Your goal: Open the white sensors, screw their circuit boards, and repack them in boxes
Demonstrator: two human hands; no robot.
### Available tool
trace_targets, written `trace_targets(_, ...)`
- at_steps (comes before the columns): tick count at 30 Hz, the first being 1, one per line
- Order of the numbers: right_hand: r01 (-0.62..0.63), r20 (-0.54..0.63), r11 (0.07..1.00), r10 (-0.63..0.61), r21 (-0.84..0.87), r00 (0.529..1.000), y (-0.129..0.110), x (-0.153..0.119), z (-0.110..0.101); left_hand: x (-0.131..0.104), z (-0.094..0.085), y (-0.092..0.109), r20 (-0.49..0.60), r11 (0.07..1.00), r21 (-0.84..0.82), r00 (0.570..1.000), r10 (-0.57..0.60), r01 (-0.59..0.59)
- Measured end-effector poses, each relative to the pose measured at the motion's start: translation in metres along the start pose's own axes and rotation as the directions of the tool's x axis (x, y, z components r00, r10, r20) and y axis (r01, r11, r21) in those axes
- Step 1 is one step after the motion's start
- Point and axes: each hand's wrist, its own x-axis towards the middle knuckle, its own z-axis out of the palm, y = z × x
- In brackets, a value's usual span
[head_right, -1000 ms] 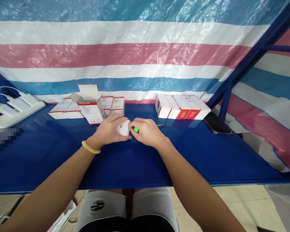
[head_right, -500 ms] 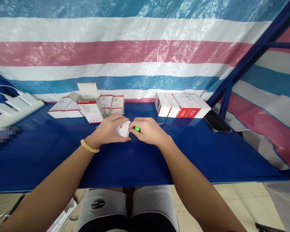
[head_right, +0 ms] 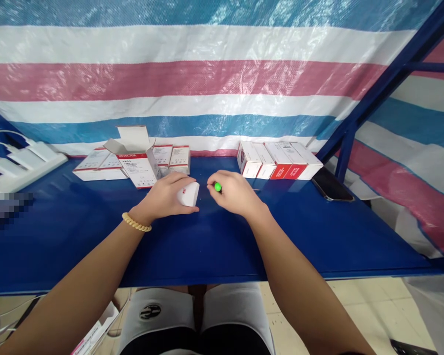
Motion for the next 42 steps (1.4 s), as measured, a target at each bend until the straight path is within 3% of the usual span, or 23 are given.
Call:
trace_targets(3, -0.197, 0.077, 0.957, 0.218, -0.215, 0.973, 0.013, 0.002, 0.0, -0.002, 0.0, -0.004, 0.025, 0.999, 0.029, 0.999, -0.033, 0.032)
trace_targets(6, -0.307, 0.197, 0.872, 0.401, -0.38, 0.895, 0.021, 0.005, 0.005, -0.002, 0.001, -0.006, 0.1, 0.998, 0.039, 0.994, -0.051, 0.047)
trace_targets(10, -0.373, 0.244, 0.819, 0.506, -0.435, 0.827, 0.027, 0.007, 0.015, 0.0, 0.002, -0.003, 0.212, 0.999, 0.034, 0.977, -0.027, 0.02)
trace_targets(12, -0.363, 0.255, 0.835, 0.489, -0.414, 0.834, 0.031, 0.007, 0.019, 0.001, 0.002, -0.001, 0.237, 1.0, 0.027, 0.971, -0.015, 0.008)
trace_targets(14, -0.339, 0.225, 0.869, 0.434, -0.359, 0.872, 0.036, 0.006, 0.021, 0.002, 0.002, 0.0, 0.24, 1.0, 0.024, 0.971, -0.009, 0.004)
trace_targets(17, -0.323, 0.062, 0.922, 0.343, -0.215, 0.937, 0.045, 0.004, 0.018, 0.001, 0.002, -0.001, 0.23, 1.0, 0.027, 0.973, -0.012, 0.006)
trace_targets(20, -0.318, -0.077, 0.946, 0.312, -0.066, 0.947, 0.049, 0.003, 0.011, 0.0, 0.003, -0.003, 0.232, 1.0, 0.026, 0.972, -0.02, 0.014)
trace_targets(27, -0.317, 0.084, 0.939, 0.308, 0.132, 0.948, 0.049, 0.0, 0.014, 0.0, 0.003, -0.003, 0.263, 0.999, 0.042, 0.964, -0.027, 0.016)
trace_targets(32, -0.287, -0.029, 0.947, 0.294, 0.142, 0.955, 0.065, 0.0, 0.031, 0.0, 0.003, -0.002, 0.246, 0.999, 0.04, 0.969, -0.017, 0.007)
trace_targets(37, -0.325, -0.11, 0.945, 0.327, 0.041, 0.938, 0.079, 0.003, 0.039, 0.001, 0.008, 0.002, 0.254, 1.0, 0.006, 0.967, 0.017, -0.019)
trace_targets(42, -0.298, -0.193, 0.955, 0.291, -0.005, 0.937, 0.07, 0.006, 0.037, 0.003, 0.012, 0.008, 0.283, 1.0, -0.012, 0.959, 0.003, 0.0)
